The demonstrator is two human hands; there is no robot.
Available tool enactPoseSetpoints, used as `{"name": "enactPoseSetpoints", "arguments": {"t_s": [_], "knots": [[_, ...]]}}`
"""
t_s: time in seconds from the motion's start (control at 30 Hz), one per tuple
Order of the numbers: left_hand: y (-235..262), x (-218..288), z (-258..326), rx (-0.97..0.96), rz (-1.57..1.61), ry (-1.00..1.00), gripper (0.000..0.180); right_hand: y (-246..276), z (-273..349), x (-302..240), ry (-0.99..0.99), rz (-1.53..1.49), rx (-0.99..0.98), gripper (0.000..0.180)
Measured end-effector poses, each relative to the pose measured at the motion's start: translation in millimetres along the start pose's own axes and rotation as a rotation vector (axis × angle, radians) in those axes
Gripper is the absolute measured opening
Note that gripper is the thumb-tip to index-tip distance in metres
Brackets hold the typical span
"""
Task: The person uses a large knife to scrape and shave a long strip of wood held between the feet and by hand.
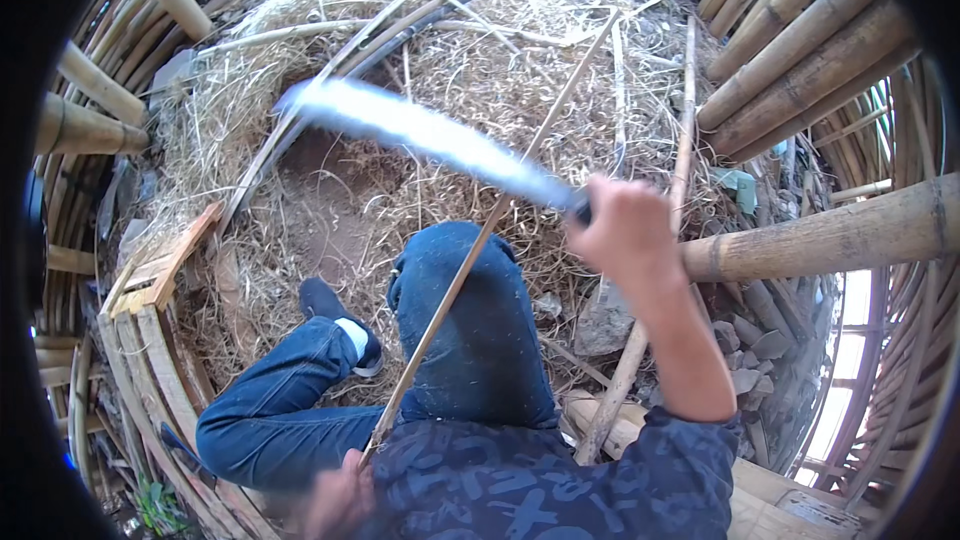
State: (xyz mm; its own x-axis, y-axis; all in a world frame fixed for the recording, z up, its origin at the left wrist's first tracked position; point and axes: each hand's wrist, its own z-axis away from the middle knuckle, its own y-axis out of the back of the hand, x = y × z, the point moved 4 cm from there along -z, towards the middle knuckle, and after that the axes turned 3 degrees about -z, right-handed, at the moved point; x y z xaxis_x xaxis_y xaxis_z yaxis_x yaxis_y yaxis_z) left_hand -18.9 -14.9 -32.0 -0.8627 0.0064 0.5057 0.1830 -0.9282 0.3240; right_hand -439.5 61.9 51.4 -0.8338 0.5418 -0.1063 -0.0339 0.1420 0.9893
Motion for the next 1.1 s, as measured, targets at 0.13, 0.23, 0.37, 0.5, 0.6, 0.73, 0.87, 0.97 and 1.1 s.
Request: {"name": "enactPoseSetpoints", "arguments": {"t_s": [0.13, 0.23, 0.37, 0.5, 0.6, 0.73, 0.87, 0.97, 1.1], "knots": [[10, 22, 13, 0.066, -0.068, -0.003, 0.024, 6, 0, -23, 0.129, -0.055, -0.051, 0.023], [13, 37, 19, 0.183, -0.314, -0.322, 0.03, 1, -18, -2, 0.079, 0.008, -0.049, 0.021], [17, 42, 26, 0.14, -0.358, -0.282, 0.028, 3, -59, 117, -0.47, 0.032, -0.006, 0.022], [17, 43, 21, 0.011, -0.215, -0.166, 0.027, 9, -60, 212, -0.745, 0.024, 0.079, 0.033], [-4, -1, 4, -0.057, 0.16, -0.043, 0.023, -5, -42, 202, -0.695, 0.122, 0.048, 0.031], [18, 63, 18, 0.126, -0.221, -0.445, 0.02, -48, -6, 154, -0.657, -0.054, 0.0, 0.025], [17, 61, 11, 0.001, -0.152, -0.389, 0.021, -129, 37, 150, -0.793, -0.613, -0.014, 0.021], [9, 48, 3, -0.102, -0.036, -0.34, 0.021, -160, 65, 128, -0.89, -1.003, 0.091, 0.019], [9, 66, -4, -0.275, 0.154, -0.262, 0.019, -156, 81, 102, -0.959, -1.24, 0.33, 0.021]]}}
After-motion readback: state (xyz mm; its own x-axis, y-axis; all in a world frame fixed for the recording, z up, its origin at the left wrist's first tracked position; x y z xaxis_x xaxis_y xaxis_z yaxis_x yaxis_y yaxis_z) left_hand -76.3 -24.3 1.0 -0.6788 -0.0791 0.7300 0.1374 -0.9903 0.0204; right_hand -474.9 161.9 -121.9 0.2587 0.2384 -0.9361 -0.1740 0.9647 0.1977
